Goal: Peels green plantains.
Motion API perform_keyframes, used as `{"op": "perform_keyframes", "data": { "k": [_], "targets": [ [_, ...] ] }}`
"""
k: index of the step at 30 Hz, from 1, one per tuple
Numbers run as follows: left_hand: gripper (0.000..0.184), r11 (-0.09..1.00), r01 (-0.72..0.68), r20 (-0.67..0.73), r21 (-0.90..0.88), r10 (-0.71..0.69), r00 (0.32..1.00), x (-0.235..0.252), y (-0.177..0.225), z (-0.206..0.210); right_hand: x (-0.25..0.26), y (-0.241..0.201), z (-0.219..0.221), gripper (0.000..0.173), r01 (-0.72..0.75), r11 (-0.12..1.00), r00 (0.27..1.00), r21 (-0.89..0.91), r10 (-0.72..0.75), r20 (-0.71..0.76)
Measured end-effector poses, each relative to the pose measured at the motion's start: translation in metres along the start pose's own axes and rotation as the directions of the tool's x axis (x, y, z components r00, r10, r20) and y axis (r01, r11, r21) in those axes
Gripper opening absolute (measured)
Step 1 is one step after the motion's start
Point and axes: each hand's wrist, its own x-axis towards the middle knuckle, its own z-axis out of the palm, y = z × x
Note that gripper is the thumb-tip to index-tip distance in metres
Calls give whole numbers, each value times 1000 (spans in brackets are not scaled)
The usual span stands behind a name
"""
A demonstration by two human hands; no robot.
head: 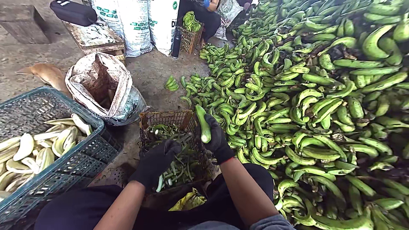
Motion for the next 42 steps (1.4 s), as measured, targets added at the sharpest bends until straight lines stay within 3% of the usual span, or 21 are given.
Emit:
{"op": "perform_keyframes", "data": {
  "k": [2, 6, 8, 10, 13, 16, 18, 21, 23, 25, 27, 29, 31, 33, 35, 38, 40, 42],
  "targets": [
    [66, 991, -124, -92, -52, 119, 989, -5, 12, 4, 0, -1, 1, 36, 66, 997, 998, -49, -65, 11],
    [64, 965, -239, -144, 112, 254, 956, -7, 28, 6, -3, 1, 6, 40, 72, 996, 996, -61, -69, 56],
    [61, 957, -236, -156, 167, 262, 952, -1, 26, 6, -5, 7, 9, 43, 60, 998, 994, -37, -57, 95],
    [52, 937, -218, -262, 272, 291, 920, 7, 24, 4, -9, 14, 15, 41, 24, 999, 987, 28, -28, 158],
    [51, 908, -110, -509, 404, 323, 798, 21, 19, -7, -21, 25, 29, 42, -167, 964, 972, 206, 125, 201],
    [52, 963, -37, -642, 268, 207, 738, 28, 20, -29, -33, 25, 30, 50, -226, 949, 958, 220, 176, 225],
    [53, 986, -102, -629, 130, 161, 760, 19, 22, -41, -32, 24, 18, 49, -150, 974, 960, 169, 102, 261],
    [49, 967, -256, -425, 11, 236, 874, 2, 27, -28, -16, 14, -1, 41, 117, 993, 967, 27, -121, 226],
    [53, 944, -321, -255, -73, 294, 921, -5, 27, -7, -6, 7, -9, 42, 356, 912, 931, -204, -326, 166],
    [61, 940, -322, -156, -114, 303, 940, -12, 32, 5, -1, 0, -8, 45, 414, 855, 910, -311, -391, 137],
    [61, 941, -333, -183, -57, 318, 930, -8, 30, 7, -3, 2, -2, 46, 385, 891, 918, -238, -345, 194],
    [57, 936, -325, -318, 135, 351, 881, 5, 23, 0, -13, 16, 4, 43, 286, 957, 911, -48, -256, 323],
    [53, 932, -226, -471, 283, 341, 814, 18, 13, -10, -23, 30, 13, 34, -35, 985, 895, 171, -45, 444],
    [51, 968, -122, -557, 221, 228, 799, 21, 12, -24, -32, 35, 16, 38, -200, 955, 858, 219, 63, 510],
    [52, 990, -119, -569, 80, 143, 810, 14, 16, -34, -31, 32, 15, 41, -133, 974, 886, 181, 34, 463],
    [54, 973, -209, -473, -95, 141, 869, -3, 25, -21, -17, 16, 13, 51, 251, 968, 933, -1, -241, 268],
    [56, 946, -273, -364, -175, 196, 910, -11, 31, -1, -12, 2, 19, 55, 471, 867, 882, -164, -457, 117],
    [61, 938, -287, -299, -196, 221, 928, -19, 39, 13, -9, -10, 30, 56, 568, 784, 800, -252, -597, -55]
  ]
}}
